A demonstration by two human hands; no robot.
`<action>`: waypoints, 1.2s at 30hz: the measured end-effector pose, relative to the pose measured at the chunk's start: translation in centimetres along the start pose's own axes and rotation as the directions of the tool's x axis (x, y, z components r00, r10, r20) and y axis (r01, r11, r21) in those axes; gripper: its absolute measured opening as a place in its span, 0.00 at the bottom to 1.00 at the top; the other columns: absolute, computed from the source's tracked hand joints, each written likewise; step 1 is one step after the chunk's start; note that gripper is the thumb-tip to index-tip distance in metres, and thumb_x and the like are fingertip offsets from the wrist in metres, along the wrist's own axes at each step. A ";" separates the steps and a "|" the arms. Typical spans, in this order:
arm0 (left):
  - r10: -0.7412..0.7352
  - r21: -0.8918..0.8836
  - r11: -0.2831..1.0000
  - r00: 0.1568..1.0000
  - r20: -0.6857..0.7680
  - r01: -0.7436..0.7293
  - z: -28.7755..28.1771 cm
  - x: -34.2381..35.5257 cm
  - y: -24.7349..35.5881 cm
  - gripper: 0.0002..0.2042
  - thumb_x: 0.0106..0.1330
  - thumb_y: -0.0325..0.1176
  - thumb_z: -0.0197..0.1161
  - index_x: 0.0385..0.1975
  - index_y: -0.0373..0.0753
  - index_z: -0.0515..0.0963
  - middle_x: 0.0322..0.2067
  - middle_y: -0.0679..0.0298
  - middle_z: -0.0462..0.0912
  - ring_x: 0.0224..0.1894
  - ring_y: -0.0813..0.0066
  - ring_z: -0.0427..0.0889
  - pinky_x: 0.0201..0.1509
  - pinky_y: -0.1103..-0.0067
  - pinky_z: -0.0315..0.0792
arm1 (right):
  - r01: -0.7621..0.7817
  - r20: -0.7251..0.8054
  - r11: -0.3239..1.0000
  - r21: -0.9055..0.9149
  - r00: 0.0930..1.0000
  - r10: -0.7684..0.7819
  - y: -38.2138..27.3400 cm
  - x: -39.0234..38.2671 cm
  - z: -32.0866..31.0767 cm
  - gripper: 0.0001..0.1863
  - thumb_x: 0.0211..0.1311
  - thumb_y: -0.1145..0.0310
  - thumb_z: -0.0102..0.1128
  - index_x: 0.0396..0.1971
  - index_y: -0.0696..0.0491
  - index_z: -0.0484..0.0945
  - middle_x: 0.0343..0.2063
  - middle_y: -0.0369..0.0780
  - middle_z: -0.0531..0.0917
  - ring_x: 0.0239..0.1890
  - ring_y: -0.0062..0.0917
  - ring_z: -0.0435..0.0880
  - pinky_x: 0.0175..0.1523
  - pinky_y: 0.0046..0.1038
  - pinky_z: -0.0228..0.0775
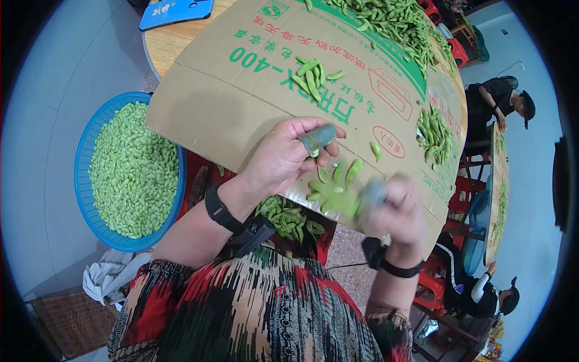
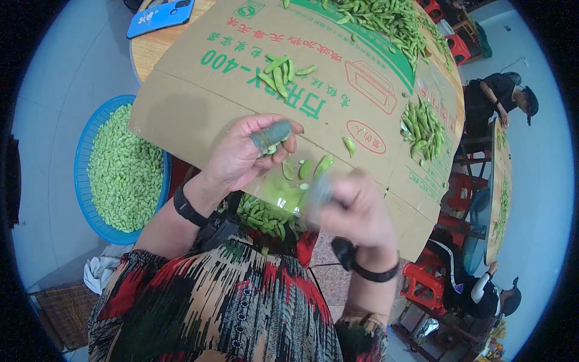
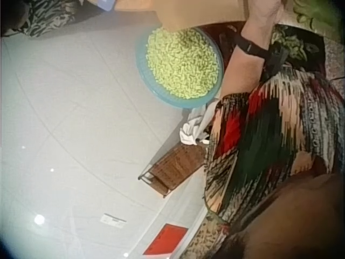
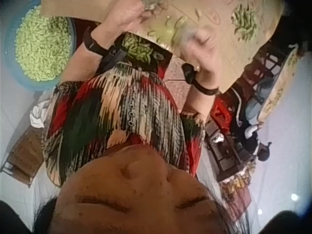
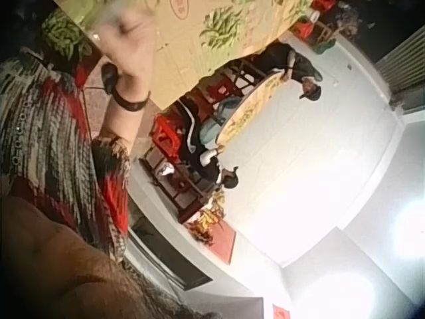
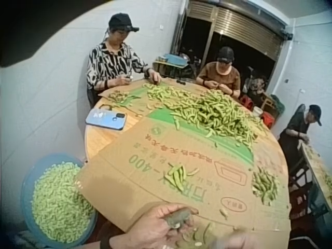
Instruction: Peeling green beans by hand into a collection basket.
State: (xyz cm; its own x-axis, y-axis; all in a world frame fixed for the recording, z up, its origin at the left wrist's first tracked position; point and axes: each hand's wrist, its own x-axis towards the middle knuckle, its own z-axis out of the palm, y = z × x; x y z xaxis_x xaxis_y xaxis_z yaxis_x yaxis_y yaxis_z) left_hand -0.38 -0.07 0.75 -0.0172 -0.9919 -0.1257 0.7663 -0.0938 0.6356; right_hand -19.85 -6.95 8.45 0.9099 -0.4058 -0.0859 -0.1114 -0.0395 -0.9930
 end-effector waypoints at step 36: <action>0.368 0.280 0.904 0.920 -0.132 -0.322 0.6 0.0 -1.8 0.09 0.59 0.23 0.59 0.39 0.37 0.74 0.33 0.69 0.78 0.28 0.91 0.73 0.25 0.93 0.62 | -0.310 -0.109 0.908 0.282 0.930 0.351 1.4 3.0 0.8 0.12 0.68 0.64 0.42 0.29 0.53 0.71 0.17 0.28 0.69 0.15 0.08 0.59 0.20 0.12 0.49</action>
State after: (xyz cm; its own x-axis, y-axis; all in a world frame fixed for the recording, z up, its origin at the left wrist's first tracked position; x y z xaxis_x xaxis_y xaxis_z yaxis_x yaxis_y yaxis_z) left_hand -2.10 0.01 0.07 0.3507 -0.9363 0.0179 0.5186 0.2101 0.8288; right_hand -16.93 -7.46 6.69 0.7638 -0.4906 -0.4195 -0.2702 0.3473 -0.8980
